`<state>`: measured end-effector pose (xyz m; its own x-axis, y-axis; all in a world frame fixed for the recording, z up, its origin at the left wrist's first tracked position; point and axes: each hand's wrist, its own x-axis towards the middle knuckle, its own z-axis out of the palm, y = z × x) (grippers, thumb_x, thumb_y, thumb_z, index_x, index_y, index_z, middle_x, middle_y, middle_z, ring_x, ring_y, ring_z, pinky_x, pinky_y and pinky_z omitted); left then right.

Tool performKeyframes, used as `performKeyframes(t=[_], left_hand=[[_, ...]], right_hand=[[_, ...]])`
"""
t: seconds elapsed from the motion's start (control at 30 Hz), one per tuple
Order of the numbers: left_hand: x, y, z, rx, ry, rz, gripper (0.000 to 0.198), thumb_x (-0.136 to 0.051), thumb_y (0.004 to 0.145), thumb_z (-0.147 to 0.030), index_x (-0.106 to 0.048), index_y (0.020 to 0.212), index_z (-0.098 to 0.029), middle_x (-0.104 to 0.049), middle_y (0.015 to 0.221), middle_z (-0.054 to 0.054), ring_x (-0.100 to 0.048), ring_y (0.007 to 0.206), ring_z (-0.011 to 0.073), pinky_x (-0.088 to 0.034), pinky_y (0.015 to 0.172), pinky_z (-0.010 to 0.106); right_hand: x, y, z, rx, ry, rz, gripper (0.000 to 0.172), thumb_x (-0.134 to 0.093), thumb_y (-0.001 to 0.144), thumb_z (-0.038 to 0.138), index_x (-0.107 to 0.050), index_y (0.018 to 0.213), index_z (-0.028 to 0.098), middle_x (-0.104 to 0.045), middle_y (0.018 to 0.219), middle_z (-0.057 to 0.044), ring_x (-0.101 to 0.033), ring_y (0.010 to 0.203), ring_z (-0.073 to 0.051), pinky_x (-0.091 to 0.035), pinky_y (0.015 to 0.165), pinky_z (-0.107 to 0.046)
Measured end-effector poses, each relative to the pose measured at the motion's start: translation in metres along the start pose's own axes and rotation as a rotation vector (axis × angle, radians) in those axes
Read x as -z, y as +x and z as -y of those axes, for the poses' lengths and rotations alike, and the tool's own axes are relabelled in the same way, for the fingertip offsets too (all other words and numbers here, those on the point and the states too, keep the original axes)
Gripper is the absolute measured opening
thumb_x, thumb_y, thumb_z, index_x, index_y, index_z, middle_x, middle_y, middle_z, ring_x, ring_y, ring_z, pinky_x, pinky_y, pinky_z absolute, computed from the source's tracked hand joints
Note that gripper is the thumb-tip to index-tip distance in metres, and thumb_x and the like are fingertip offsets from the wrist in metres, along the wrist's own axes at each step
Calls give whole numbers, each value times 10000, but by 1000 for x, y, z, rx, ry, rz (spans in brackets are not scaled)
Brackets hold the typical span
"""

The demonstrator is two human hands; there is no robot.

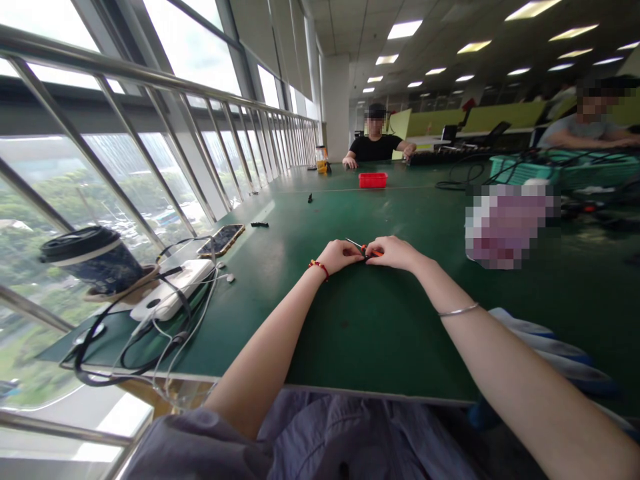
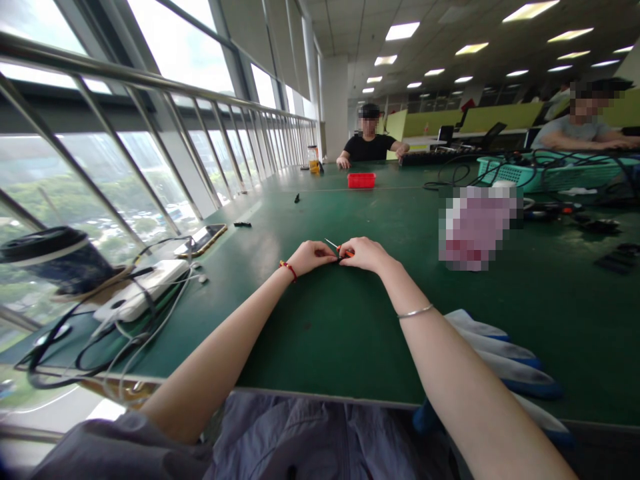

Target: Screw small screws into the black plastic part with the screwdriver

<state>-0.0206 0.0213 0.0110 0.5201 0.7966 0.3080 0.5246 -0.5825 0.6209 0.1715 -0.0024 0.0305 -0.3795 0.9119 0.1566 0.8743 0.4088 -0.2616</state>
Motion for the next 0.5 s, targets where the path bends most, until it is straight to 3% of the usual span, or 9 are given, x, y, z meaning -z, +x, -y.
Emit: performKeyframes(t=[0.27, 0.5], left_hand=[[0, 1, 0, -8, 24, -5, 205, -652, 736, -335, -725, 744, -144, -696, 723, 30, -627, 687, 144, -495, 674, 236], [3, -2, -11, -105, 351, 36, 207, -556, 810, -301, -712, 877, -182, -700, 849, 24, -626, 761, 145, -483, 734, 244]], right_hand=[[0, 0, 0, 4, -8, 0, 253, -587, 720, 429, -697, 904, 294, -667, 988, 4, -588, 892, -196, -383, 636, -261], [0, 0, 1, -10, -8, 3, 261, -609, 716, 419, -700, 924, 291, -670, 984, 8, -586, 898, -189, -382, 658, -258]])
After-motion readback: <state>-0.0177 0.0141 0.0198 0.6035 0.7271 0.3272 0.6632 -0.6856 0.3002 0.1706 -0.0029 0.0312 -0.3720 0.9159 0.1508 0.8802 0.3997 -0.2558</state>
